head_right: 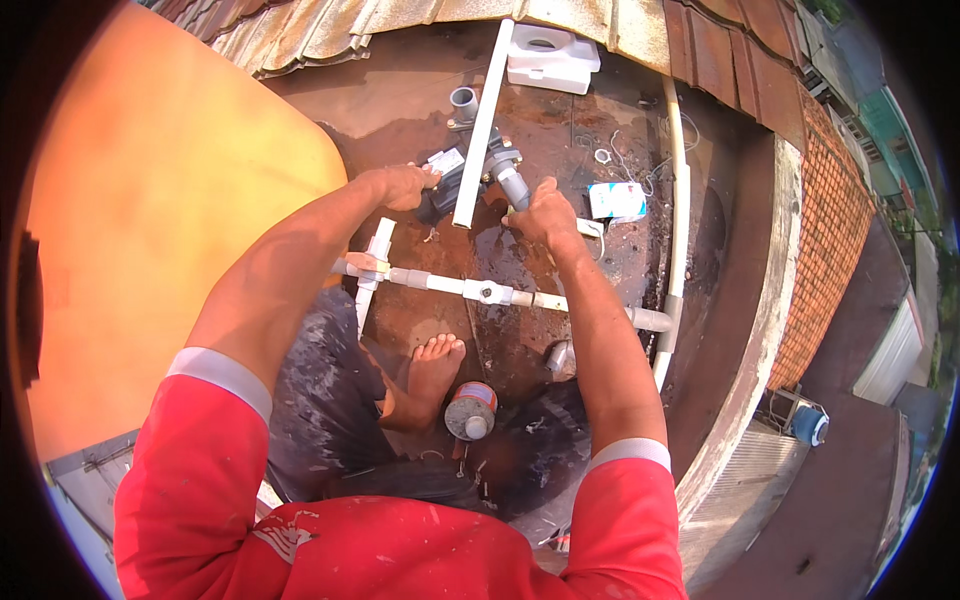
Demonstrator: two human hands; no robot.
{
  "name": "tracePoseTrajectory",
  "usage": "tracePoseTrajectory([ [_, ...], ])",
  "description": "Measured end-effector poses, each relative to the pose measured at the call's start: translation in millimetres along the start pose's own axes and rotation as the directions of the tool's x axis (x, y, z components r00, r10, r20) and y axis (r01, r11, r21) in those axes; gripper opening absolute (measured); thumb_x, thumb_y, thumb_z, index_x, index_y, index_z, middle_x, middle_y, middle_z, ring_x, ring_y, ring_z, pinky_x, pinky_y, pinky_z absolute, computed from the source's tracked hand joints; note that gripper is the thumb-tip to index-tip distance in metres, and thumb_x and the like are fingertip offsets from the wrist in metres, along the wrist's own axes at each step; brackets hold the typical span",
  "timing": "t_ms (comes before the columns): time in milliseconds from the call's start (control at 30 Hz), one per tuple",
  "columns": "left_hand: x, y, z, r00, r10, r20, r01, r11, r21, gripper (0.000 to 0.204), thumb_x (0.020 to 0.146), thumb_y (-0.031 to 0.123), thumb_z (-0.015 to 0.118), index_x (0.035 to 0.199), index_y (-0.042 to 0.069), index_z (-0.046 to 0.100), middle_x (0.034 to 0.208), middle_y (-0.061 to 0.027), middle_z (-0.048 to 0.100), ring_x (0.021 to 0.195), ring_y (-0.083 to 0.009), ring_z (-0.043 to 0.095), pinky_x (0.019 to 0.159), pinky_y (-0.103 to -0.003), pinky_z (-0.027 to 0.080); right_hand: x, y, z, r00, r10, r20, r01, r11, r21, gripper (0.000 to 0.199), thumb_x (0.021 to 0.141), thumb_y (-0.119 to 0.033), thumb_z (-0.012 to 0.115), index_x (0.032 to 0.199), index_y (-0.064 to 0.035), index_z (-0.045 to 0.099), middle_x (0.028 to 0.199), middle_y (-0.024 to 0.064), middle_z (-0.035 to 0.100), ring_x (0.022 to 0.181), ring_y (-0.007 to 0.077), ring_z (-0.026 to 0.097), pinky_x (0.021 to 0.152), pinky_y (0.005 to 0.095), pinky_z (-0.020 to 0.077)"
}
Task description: The person assembles a PVC pipe system on a rooftop next to a water tank. They apply glue to pipe fittings and connect them to a water pump and existing pipes, working with various connectors and short pipe segments.
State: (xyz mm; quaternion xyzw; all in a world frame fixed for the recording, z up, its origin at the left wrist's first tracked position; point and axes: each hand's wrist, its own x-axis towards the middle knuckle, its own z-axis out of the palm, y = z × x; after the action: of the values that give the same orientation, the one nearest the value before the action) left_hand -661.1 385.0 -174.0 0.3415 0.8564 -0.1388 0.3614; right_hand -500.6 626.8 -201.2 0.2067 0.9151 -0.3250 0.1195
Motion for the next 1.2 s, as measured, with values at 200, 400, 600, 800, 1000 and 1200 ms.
tracePoseTrajectory([
  [200, 23.9, -26.7, 18.5, 0.996, 0.083, 0.01, -0.084, 0.987, 0.135, 0.078, 0.096, 0.006, 0.046, 0.171, 0.026, 0.035, 0.177, -0.0167, 0.031, 0.16, -0.0422, 0.035, 0.132, -0.047, 0.03, 25.4, 9.1, -4.0, 0.975, -0.072, 0.209, 0.058, 0.995, 0.075, 0.074, 0.077, -0.044, 0.095, 0.124, 0.0045, 0.067, 0.12, 0.0272, 0.075, 0.114, 0.0453, 0.073, 0.1, 0.0488, 0.0575],
  [400, 29.2, -45.1, 32.8, 0.999, 0.033, 0.016, -0.035, 0.994, 0.101, 0.081, 0.095, 0.011, 0.054, 0.172, 0.025, 0.033, 0.176, -0.0182, 0.032, 0.159, -0.0422, 0.036, 0.132, -0.046, 0.03, -4.0, -31.0, -10.3, 0.999, 0.004, 0.05, 0.004, 0.986, -0.167, 0.066, 0.082, -0.044, 0.092, 0.121, 0.0058, 0.074, 0.118, 0.0256, 0.077, 0.112, 0.0376, 0.076, 0.096, 0.0466, 0.0579],
  [600, -3.0, -4.8, -6.8, 1.0, 0.022, -0.015, -0.023, 0.999, -0.041, 0.084, 0.095, 0.018, 0.064, 0.173, 0.025, 0.032, 0.176, -0.019, 0.031, 0.159, -0.0423, 0.037, 0.131, -0.046, 0.033, 28.8, 10.3, -21.3, 0.908, 0.035, 0.418, -0.2, 0.912, 0.359, 0.062, 0.075, -0.045, 0.097, 0.111, 0.0034, 0.081, 0.099, 0.0208, 0.081, 0.096, 0.0351, 0.079, 0.089, 0.0447, 0.0581],
  [800, -25.7, -30.3, -20.8, 0.967, -0.107, -0.231, 0.078, 0.988, -0.133, 0.083, 0.097, 0.024, 0.068, 0.172, 0.018, 0.033, 0.169, -0.0216, 0.045, 0.153, -0.0391, 0.047, 0.126, -0.044, 0.04, 2.5, -23.5, -6.7, 0.997, -0.054, 0.048, 0.064, 0.967, -0.246, 0.078, 0.072, -0.047, 0.098, 0.121, 0.0073, 0.071, 0.101, 0.0209, 0.08, 0.098, 0.0359, 0.079, 0.091, 0.0458, 0.0589],
  [1000, -34.9, -30.3, -46.9, 0.899, -0.219, -0.38, 0.029, 0.894, -0.446, 0.078, 0.094, 0.022, 0.065, 0.166, 0.005, 0.042, 0.159, -0.0276, 0.054, 0.143, -0.0418, 0.057, 0.12, -0.044, 0.047, 16.6, 7.9, -8.1, 0.965, 0.03, 0.262, -0.1, 0.961, 0.256, 0.075, 0.076, -0.042, 0.097, 0.124, 0.0072, 0.067, 0.102, 0.0205, 0.079, 0.09, 0.0306, 0.079, 0.081, 0.0413, 0.0632],
  [1200, -41.0, -35.8, -62.1, 0.879, -0.295, -0.374, 0.042, 0.83, -0.556, 0.076, 0.096, 0.026, 0.069, 0.164, 0.004, 0.044, 0.148, -0.0292, 0.063, 0.135, -0.0425, 0.063, 0.114, -0.042, 0.051, 8.4, -1.3, -15.8, 0.988, 0.002, 0.153, -0.017, 0.995, 0.099, 0.071, 0.079, -0.038, 0.095, 0.124, 0.0098, 0.068, 0.106, 0.0262, 0.078, 0.1, 0.0359, 0.078, 0.088, 0.0436, 0.0618],
])
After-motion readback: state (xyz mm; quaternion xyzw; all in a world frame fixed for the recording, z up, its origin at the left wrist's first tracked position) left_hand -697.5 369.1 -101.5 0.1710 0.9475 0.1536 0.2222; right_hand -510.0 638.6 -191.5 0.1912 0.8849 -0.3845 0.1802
